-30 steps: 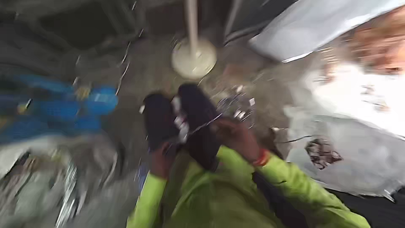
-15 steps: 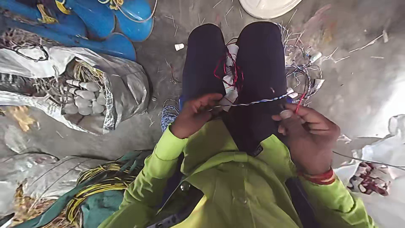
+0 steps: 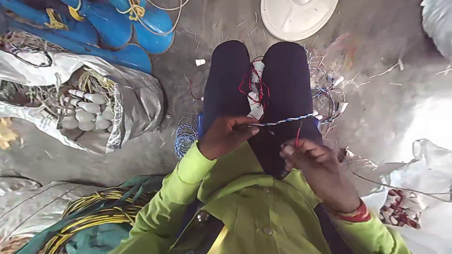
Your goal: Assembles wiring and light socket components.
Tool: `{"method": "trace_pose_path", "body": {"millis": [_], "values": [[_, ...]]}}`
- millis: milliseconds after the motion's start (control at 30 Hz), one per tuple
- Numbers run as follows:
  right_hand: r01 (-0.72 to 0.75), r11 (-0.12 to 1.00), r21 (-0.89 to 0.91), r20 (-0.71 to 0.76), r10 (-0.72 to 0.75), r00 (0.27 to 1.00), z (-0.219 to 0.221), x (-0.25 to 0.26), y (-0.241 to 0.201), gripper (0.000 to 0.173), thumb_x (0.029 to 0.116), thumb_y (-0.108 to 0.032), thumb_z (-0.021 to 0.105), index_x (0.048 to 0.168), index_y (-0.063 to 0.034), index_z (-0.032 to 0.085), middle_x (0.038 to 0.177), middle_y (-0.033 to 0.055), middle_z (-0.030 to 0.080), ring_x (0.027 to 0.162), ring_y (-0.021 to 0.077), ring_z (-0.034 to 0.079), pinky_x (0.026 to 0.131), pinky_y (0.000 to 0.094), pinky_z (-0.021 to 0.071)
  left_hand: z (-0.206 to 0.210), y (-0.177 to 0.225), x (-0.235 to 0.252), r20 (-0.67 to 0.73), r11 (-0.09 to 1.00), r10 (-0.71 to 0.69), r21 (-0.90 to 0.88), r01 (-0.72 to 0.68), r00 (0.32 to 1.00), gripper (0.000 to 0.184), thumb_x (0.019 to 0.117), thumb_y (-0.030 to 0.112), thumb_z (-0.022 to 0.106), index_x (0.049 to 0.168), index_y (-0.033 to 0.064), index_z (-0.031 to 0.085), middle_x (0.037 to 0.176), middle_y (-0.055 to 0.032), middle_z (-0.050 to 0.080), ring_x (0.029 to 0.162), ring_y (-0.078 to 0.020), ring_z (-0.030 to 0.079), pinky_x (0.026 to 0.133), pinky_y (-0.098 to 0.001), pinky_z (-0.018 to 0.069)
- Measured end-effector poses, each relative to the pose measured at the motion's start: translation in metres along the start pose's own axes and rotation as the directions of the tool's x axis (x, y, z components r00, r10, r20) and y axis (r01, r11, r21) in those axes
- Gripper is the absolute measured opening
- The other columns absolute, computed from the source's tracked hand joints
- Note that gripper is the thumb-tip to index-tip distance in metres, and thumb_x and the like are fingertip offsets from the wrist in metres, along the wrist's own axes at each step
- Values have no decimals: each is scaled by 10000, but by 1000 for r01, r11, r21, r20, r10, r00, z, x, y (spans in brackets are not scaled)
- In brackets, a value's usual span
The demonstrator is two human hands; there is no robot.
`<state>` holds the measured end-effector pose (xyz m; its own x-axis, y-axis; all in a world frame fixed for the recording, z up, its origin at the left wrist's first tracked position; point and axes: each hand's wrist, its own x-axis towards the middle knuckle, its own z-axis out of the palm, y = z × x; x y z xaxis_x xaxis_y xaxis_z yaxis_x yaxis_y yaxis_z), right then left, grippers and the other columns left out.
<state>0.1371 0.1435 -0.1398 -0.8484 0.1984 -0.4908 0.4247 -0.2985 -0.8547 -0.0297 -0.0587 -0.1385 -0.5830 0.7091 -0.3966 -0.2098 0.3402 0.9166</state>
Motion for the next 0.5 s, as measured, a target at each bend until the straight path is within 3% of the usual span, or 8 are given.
{"method": "trace_pose_path", "body": {"millis": [67,133,233,333,500], "values": [[71,986,-148,15,-69,997,4,-2,-1,184,1002,-180,643,1117,-64,729,888,-45,709,702,26,622,626,189,534,2,-2,2,-42,997,13,71,-10,999,151,988,109,669,1090,48,764,846,-25,747,654,-50,660,599,-220,566],[112,971,-213,52,-103,993,3,-2,-4,269,1003,-169,617,1223,-49,714,1074,-20,745,836,20,665,729,184,560,1,-5,5,-64,995,20,95,-14,998,150,1001,136,658,1080,63,763,827,-12,737,643,-38,647,585,-212,554],[170,974,-152,129,-152,980,-4,0,-2,356,1033,-161,495,1312,-22,668,1128,16,703,890,55,628,768,221,535,-1,-8,8,-94,996,8,93,0,996,166,1018,163,639,1102,73,751,841,-4,729,645,-39,634,582,-216,540],[207,964,-164,125,-188,974,-12,-1,-3,368,1050,-140,439,1317,-15,659,1149,37,693,901,84,636,782,249,552,-2,-10,10,-103,997,-18,68,25,995,176,1017,162,641,1137,88,746,876,-12,740,654,-57,647,572,-232,548],[322,931,-172,-33,-332,943,-24,2,-17,267,1022,-134,608,1262,-93,716,1112,44,739,936,154,715,849,323,622,-6,-18,15,-80,999,17,50,-13,997,206,993,107,661,1182,64,730,1021,-42,759,823,-86,714,740,-277,613]]}}
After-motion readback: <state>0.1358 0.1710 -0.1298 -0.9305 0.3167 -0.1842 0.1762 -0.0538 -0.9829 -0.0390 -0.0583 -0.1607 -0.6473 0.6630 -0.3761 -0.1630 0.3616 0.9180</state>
